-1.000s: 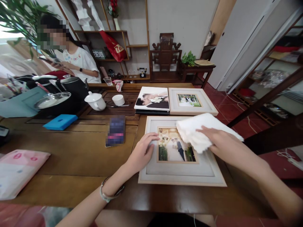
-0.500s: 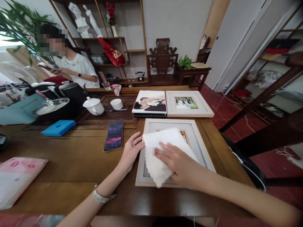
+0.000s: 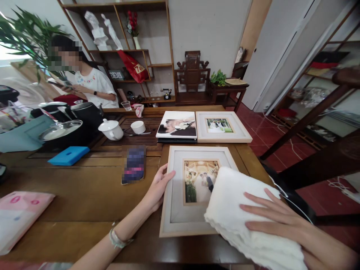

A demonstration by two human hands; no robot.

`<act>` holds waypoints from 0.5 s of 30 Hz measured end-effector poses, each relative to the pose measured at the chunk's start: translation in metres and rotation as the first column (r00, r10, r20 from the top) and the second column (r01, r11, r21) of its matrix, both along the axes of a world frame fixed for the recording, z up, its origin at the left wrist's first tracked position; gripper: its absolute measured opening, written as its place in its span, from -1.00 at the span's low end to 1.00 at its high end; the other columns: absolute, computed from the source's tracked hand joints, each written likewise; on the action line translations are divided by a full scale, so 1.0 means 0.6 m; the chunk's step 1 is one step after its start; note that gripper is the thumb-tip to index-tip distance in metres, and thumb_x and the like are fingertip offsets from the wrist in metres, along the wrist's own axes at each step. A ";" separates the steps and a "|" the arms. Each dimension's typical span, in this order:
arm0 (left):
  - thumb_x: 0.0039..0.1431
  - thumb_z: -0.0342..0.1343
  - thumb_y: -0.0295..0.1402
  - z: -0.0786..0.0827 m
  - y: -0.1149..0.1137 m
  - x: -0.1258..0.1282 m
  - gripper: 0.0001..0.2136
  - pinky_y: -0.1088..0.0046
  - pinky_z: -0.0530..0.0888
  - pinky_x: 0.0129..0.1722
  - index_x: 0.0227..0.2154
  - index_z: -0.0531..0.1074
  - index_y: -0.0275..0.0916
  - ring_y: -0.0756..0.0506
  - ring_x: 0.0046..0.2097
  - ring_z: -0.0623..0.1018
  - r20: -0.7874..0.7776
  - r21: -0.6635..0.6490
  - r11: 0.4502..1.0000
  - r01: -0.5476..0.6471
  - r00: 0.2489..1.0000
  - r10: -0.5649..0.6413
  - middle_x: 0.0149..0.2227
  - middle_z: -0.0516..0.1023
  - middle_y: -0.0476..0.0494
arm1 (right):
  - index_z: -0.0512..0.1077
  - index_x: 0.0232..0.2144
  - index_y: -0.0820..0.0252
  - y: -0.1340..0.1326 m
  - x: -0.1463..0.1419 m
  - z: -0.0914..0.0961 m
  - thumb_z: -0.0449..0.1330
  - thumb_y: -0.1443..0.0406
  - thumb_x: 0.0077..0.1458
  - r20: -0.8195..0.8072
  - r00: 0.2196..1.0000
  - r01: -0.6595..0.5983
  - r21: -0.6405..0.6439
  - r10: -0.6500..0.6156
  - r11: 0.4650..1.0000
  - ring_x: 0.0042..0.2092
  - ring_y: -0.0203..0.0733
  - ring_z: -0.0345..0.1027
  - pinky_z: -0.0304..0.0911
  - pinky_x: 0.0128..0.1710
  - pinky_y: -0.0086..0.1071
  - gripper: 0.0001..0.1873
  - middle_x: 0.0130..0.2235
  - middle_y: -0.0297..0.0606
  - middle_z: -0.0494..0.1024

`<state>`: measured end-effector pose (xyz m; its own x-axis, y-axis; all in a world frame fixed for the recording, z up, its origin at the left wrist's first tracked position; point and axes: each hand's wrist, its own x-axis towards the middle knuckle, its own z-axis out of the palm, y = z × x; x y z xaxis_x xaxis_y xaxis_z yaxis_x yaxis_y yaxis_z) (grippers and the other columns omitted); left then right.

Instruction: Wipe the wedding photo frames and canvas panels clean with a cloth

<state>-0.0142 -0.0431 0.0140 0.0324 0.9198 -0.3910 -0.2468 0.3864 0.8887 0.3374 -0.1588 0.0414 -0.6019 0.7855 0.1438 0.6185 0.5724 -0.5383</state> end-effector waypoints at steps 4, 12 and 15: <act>0.00 0.30 -0.29 0.038 -0.006 -0.015 -0.50 0.49 0.55 -0.43 0.03 0.37 -0.22 -0.09 -0.38 0.63 -0.034 0.102 0.989 -0.110 0.993 0.114 -0.27 0.64 -0.12 | 0.48 -0.01 -0.25 -0.021 0.004 -0.018 0.06 0.20 0.21 -0.086 0.993 0.082 0.025 -0.080 0.996 0.26 0.09 0.12 -0.30 0.29 0.20 -0.65 0.10 -0.33 0.49; 0.02 0.23 -0.44 0.134 0.015 -0.063 -0.75 0.52 0.59 -0.44 -0.19 0.49 -0.21 -0.11 -0.36 0.65 -0.051 0.394 0.831 -0.394 0.893 0.447 -0.41 0.64 -0.02 | 0.44 0.06 -0.18 -0.023 -0.009 -0.032 0.09 0.18 0.18 -0.087 0.995 0.046 -0.111 -0.056 0.993 0.28 0.10 0.07 -0.39 0.28 0.20 -0.60 0.16 -0.22 0.43; 0.11 0.14 -0.48 0.178 0.040 -0.069 -0.82 0.44 0.62 -0.37 -0.21 0.50 -0.22 -0.13 -0.34 0.66 -0.006 0.370 0.809 -0.457 0.869 0.494 -0.46 0.63 0.01 | 0.49 0.00 -0.14 0.016 0.007 -0.013 0.18 0.06 0.13 -0.191 0.980 0.015 -0.238 -0.061 0.971 0.24 0.14 0.16 -0.24 0.28 0.16 -0.62 0.12 -0.19 0.47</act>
